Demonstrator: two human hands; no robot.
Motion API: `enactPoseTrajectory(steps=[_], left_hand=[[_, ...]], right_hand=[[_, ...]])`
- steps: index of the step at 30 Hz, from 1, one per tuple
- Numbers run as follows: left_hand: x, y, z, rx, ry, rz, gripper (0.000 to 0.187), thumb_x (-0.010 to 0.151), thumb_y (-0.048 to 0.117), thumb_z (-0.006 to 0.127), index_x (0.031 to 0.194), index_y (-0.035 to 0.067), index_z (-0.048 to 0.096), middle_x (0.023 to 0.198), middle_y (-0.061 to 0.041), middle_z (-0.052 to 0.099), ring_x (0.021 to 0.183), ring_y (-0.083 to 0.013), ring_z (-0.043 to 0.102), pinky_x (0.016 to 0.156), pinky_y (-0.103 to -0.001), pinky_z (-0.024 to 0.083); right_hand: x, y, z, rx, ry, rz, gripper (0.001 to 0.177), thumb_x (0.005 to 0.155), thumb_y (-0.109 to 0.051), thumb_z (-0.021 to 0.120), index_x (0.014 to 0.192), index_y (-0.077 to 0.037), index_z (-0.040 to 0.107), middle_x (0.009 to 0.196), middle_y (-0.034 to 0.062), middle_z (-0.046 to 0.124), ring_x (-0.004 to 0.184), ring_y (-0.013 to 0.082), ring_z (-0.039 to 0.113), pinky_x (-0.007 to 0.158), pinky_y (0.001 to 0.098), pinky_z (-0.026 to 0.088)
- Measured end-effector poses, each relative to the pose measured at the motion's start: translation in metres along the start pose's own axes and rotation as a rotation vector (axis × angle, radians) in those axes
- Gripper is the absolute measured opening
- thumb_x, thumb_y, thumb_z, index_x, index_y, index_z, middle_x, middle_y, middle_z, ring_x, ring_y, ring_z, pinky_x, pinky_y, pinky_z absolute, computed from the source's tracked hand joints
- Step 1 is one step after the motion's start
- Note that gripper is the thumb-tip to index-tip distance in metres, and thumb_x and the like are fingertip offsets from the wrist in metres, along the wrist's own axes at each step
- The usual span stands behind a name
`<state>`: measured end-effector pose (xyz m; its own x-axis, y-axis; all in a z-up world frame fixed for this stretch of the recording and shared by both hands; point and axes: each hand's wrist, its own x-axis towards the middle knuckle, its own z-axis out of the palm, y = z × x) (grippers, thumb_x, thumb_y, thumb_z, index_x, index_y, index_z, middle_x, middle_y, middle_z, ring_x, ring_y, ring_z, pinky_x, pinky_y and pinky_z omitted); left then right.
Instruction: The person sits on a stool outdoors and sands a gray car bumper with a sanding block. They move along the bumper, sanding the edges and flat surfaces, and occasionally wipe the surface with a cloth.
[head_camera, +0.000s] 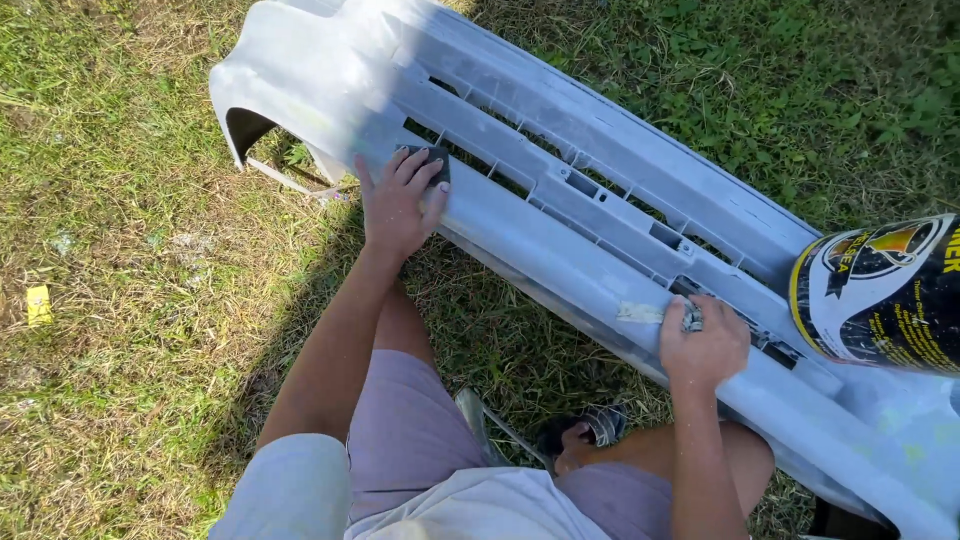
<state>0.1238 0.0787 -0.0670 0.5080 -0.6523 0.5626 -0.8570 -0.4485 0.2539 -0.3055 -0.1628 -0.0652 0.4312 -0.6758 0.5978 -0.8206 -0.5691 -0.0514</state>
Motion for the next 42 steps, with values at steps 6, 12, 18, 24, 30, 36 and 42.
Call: enactPoseTrajectory(steps=[6,12,18,24,30,36,42], left_hand=[[-0.055,0.241,0.033,-0.440,0.044,0.249,0.063,0.084,0.062,0.063,0.134,0.024,0.065,0.138,-0.004,0.066,0.134,-0.0292,0.058,0.123,-0.067,0.021],[0.008,-0.014,-0.020,0.004,-0.086,-0.120,0.044,0.111,0.051,0.040,0.133,0.025,0.067,0.140,-0.003,0.065,0.139,-0.0293,0.052,0.112,-0.078,0.010],[-0.055,0.269,0.036,-0.485,-0.062,0.275,0.058,0.092,0.054,0.060,0.136,0.017,0.063,0.146,-0.010,0.060,0.140,-0.0332,0.053,0.124,-0.069,0.018],[-0.010,0.025,0.002,0.063,-0.096,0.098,0.040,0.106,0.046,0.051,0.138,0.028,0.067,0.148,0.003,0.063,0.143,-0.0232,0.051,0.115,-0.074,0.006],[-0.058,0.275,0.041,-0.344,-0.180,0.248,0.046,0.095,0.043,0.060,0.135,0.021,0.067,0.147,-0.001,0.062,0.144,-0.0261,0.050,0.124,-0.069,0.011],[-0.010,0.069,0.009,0.001,-0.267,0.148,0.047,0.111,0.046,0.037,0.147,0.028,0.061,0.153,0.000,0.059,0.148,-0.0220,0.045,0.119,-0.068,-0.006],[-0.046,0.259,0.025,-0.223,-0.398,0.221,0.055,0.103,0.050,0.035,0.146,0.026,0.058,0.161,0.003,0.046,0.154,-0.0236,0.031,0.125,-0.065,-0.003]], right_hand=[[-0.002,0.007,0.002,0.029,-0.009,0.016,0.024,0.093,-0.045,0.079,0.103,-0.024,0.081,0.098,0.0034,0.077,0.089,0.0286,0.073,0.083,0.0393,0.057],[0.000,0.003,0.004,-0.008,0.013,0.014,0.019,0.093,-0.044,0.080,0.097,-0.025,0.080,0.094,0.0004,0.076,0.085,0.0253,0.071,0.078,0.0340,0.054],[0.003,-0.003,0.002,0.034,0.025,0.028,0.021,0.092,-0.040,0.079,0.097,-0.020,0.080,0.091,0.0043,0.075,0.083,0.0283,0.071,0.080,0.0366,0.055],[0.002,0.003,0.004,0.072,0.025,0.065,0.018,0.092,-0.039,0.079,0.096,-0.022,0.079,0.093,0.0034,0.074,0.085,0.0281,0.070,0.080,0.0376,0.053],[-0.002,0.004,0.011,0.063,0.029,0.062,0.019,0.092,-0.039,0.079,0.096,-0.020,0.079,0.097,0.0028,0.075,0.093,0.0275,0.072,0.087,0.0379,0.054],[0.001,0.008,-0.003,0.097,0.041,0.069,0.013,0.093,-0.035,0.080,0.096,-0.022,0.077,0.091,0.0013,0.074,0.087,0.0266,0.073,0.086,0.0365,0.056],[0.005,-0.008,-0.006,0.090,0.022,0.109,0.019,0.093,-0.037,0.077,0.095,-0.019,0.079,0.093,0.0047,0.074,0.090,0.0300,0.072,0.085,0.0407,0.055]])
